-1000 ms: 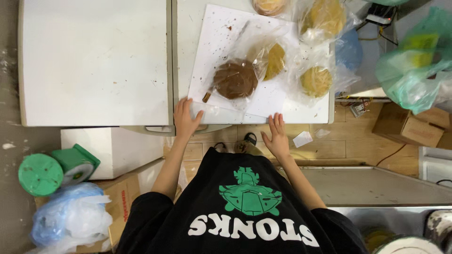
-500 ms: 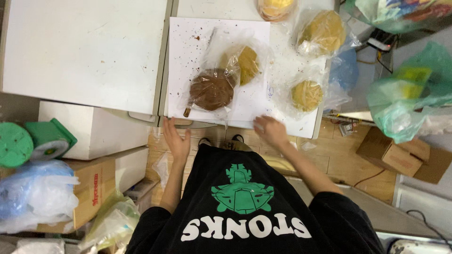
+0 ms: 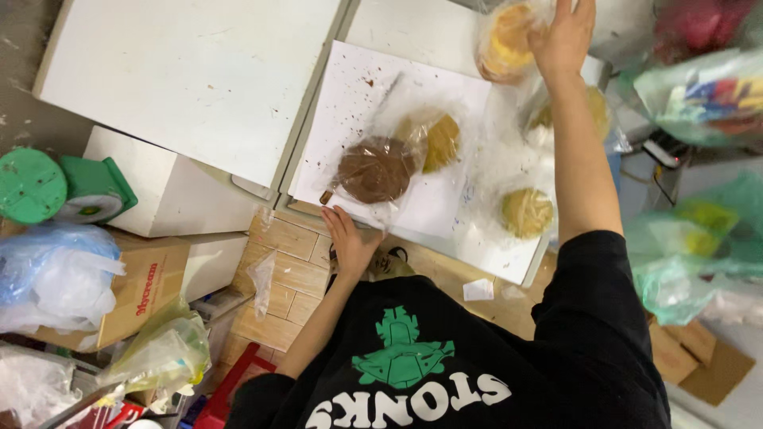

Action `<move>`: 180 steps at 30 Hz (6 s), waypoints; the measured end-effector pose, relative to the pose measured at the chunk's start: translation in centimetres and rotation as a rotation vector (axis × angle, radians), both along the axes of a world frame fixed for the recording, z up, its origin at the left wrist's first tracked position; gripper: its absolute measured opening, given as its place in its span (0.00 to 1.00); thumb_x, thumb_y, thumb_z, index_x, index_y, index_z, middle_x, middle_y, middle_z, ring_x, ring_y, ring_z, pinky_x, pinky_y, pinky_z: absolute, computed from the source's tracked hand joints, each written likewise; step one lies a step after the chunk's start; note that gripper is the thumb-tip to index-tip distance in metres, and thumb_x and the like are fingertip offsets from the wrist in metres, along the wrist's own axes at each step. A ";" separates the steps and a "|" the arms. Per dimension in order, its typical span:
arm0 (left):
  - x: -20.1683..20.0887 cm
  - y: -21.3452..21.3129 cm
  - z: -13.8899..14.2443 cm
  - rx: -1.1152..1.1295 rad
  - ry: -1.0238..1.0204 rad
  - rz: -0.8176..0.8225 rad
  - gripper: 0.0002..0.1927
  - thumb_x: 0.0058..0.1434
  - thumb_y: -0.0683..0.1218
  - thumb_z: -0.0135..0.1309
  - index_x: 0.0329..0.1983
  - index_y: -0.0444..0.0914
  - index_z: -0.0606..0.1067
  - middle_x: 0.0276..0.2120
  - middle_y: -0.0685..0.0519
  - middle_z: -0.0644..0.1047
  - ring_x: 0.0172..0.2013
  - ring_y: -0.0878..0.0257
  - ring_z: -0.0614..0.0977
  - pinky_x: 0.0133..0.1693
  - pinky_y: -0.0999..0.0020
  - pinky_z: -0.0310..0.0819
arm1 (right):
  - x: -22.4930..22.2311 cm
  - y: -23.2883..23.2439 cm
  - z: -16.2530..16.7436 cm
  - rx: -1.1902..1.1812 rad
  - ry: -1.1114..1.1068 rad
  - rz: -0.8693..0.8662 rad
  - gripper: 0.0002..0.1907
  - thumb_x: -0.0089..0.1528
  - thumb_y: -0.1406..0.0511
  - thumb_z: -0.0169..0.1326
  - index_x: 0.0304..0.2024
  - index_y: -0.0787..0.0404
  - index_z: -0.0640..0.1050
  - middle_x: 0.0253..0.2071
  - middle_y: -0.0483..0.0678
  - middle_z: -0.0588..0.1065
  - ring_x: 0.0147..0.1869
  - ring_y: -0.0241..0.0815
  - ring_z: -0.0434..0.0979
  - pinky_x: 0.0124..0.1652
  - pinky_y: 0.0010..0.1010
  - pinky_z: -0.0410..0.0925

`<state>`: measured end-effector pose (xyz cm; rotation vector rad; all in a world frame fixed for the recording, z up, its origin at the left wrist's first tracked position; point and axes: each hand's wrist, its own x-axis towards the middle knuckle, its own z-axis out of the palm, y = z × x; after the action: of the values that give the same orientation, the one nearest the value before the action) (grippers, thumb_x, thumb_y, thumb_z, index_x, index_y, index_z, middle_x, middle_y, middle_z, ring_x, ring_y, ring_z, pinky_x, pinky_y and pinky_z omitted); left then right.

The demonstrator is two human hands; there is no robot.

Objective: The person mixes a white batter in a metal bowl using a spatula, then places the bowl in a freezer. They later attach a whisk to a stand mixer, lower the mixer head, and wipe the countertop. Finally, they unwrap several small cakes and place them on a tray.

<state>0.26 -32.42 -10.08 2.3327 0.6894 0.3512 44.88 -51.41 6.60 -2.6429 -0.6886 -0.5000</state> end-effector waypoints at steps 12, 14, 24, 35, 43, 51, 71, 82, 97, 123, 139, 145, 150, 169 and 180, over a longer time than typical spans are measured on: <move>5.9 0.6 0.2 0.122 0.227 0.103 0.72 0.50 0.66 0.68 0.75 0.24 0.35 0.73 0.22 0.36 0.75 0.32 0.36 0.70 0.36 0.32 | 3.7 -0.1 -0.3 0.262 0.044 0.059 0.24 0.55 0.79 0.62 0.51 0.55 0.74 0.53 0.53 0.70 0.56 0.58 0.75 0.53 0.46 0.68; 7.3 0.8 0.2 0.162 0.122 0.070 0.72 0.50 0.67 0.68 0.74 0.23 0.35 0.72 0.20 0.36 0.74 0.31 0.35 0.71 0.37 0.32 | 4.2 -1.2 0.4 0.258 -0.088 0.107 0.19 0.53 0.80 0.59 0.44 0.58 0.74 0.51 0.52 0.71 0.56 0.56 0.75 0.54 0.44 0.69; 16.6 1.3 1.8 0.077 0.053 0.092 0.75 0.46 0.70 0.68 0.74 0.20 0.37 0.72 0.21 0.35 0.74 0.32 0.33 0.72 0.40 0.26 | 0.6 -15.1 6.7 0.695 0.103 0.250 0.07 0.72 0.79 0.53 0.51 0.69 0.71 0.46 0.50 0.71 0.49 0.40 0.72 0.53 0.30 0.70; 21.8 2.5 4.3 0.036 0.062 -0.021 0.76 0.43 0.69 0.70 0.71 0.16 0.39 0.72 0.22 0.34 0.74 0.32 0.32 0.71 0.39 0.29 | -19.1 -10.2 7.7 0.513 0.181 -0.036 0.09 0.69 0.81 0.67 0.40 0.70 0.79 0.59 0.55 0.73 0.42 0.36 0.73 0.33 0.26 0.72; 17.6 7.2 1.9 -0.082 -0.227 -0.354 0.66 0.53 0.56 0.71 0.78 0.30 0.37 0.74 0.24 0.28 0.75 0.30 0.30 0.73 0.36 0.32 | -19.5 0.7 -1.5 0.563 0.100 -0.204 0.14 0.64 0.76 0.69 0.42 0.67 0.73 0.53 0.53 0.71 0.59 0.45 0.74 0.59 0.36 0.73; 9.6 16.4 0.2 -0.136 -0.263 -0.492 0.53 0.60 0.49 0.68 0.80 0.45 0.46 0.77 0.33 0.29 0.76 0.31 0.33 0.73 0.33 0.39 | -21.8 -1.9 -3.8 0.258 0.118 -0.384 0.31 0.64 0.64 0.73 0.64 0.61 0.71 0.74 0.63 0.56 0.79 0.63 0.54 0.74 0.52 0.55; 10.5 12.9 5.0 -0.161 -0.142 -0.844 0.42 0.62 0.43 0.62 0.75 0.35 0.55 0.77 0.31 0.34 0.76 0.31 0.47 0.72 0.44 0.52 | -24.3 -4.0 -10.9 0.701 0.334 -0.611 0.38 0.65 0.56 0.66 0.71 0.65 0.67 0.76 0.64 0.57 0.79 0.60 0.57 0.74 0.49 0.55; 10.2 9.5 5.9 -0.170 -0.151 -0.645 0.41 0.62 0.41 0.61 0.76 0.34 0.55 0.77 0.32 0.36 0.76 0.33 0.49 0.72 0.46 0.52 | -13.4 -10.9 -7.9 1.188 0.587 -0.865 0.44 0.60 0.51 0.60 0.72 0.57 0.56 0.69 0.56 0.64 0.61 0.50 0.72 0.52 0.41 0.71; 9.7 -0.5 1.0 -0.194 -0.036 -1.036 0.19 0.66 0.44 0.58 0.60 0.41 0.75 0.61 0.51 0.76 0.61 0.52 0.77 0.63 0.57 0.71 | -4.5 -9.6 -9.3 0.967 0.532 -0.297 0.40 0.71 0.56 0.56 0.77 0.65 0.53 0.78 0.60 0.55 0.77 0.51 0.65 0.72 0.35 0.60; 17.9 -8.6 3.1 -0.162 -0.066 -0.992 0.18 0.63 0.50 0.60 0.56 0.42 0.76 0.68 0.46 0.69 0.63 0.49 0.75 0.62 0.53 0.68 | -30.2 -8.6 -17.9 1.024 0.724 -0.238 0.10 0.72 0.71 0.50 0.52 0.70 0.78 0.43 0.53 0.80 0.47 0.39 0.80 0.51 0.28 0.73; 31.8 6.2 6.9 0.154 0.141 -0.362 0.76 0.30 0.62 0.82 0.75 0.55 0.42 0.74 0.36 0.40 0.72 0.29 0.43 0.54 0.13 0.52 | -31.4 10.0 -10.3 0.624 0.713 0.226 0.12 0.64 0.74 0.54 0.49 0.64 0.81 0.42 0.53 0.82 0.43 0.44 0.85 0.43 0.32 0.76; 31.0 11.7 5.3 -0.208 -0.025 -0.465 0.69 0.33 0.55 0.80 0.75 0.53 0.48 0.71 0.40 0.53 0.70 0.39 0.57 0.62 0.33 0.60 | -35.3 8.5 -13.5 0.777 0.834 -0.172 0.13 0.67 0.73 0.51 0.52 0.63 0.80 0.44 0.49 0.82 0.47 0.38 0.84 0.45 0.28 0.78; 28.3 18.1 4.0 -0.945 -0.191 -0.577 0.58 0.52 0.49 0.72 0.77 0.46 0.46 0.71 0.40 0.58 0.71 0.47 0.63 0.71 0.49 0.63 | -37.7 8.3 -14.9 0.945 0.803 -0.409 0.11 0.71 0.70 0.50 0.52 0.65 0.80 0.41 0.53 0.82 0.42 0.40 0.80 0.45 0.31 0.74; 21.3 21.2 4.2 -1.086 0.273 -0.732 0.62 0.49 0.82 0.46 0.80 0.46 0.49 0.77 0.40 0.52 0.74 0.37 0.51 0.66 0.38 0.54 | -28.7 14.4 -10.0 1.546 0.862 -0.072 0.39 0.69 0.61 0.51 0.79 0.55 0.50 0.77 0.52 0.57 0.79 0.50 0.58 0.71 0.45 0.59; 16.8 20.7 4.3 -0.339 0.603 -1.025 0.42 0.55 0.71 0.58 0.62 0.37 0.73 0.61 0.41 0.75 0.62 0.47 0.75 0.62 0.52 0.69 | -31.5 11.0 -11.4 0.685 0.597 -0.372 0.37 0.65 0.58 0.60 0.73 0.63 0.64 0.76 0.62 0.54 0.80 0.57 0.51 0.71 0.48 0.53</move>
<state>17.09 -11.75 -5.77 2.1208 -0.2473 -0.8740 13.34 -40.40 -4.80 -2.0746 0.1500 -0.0012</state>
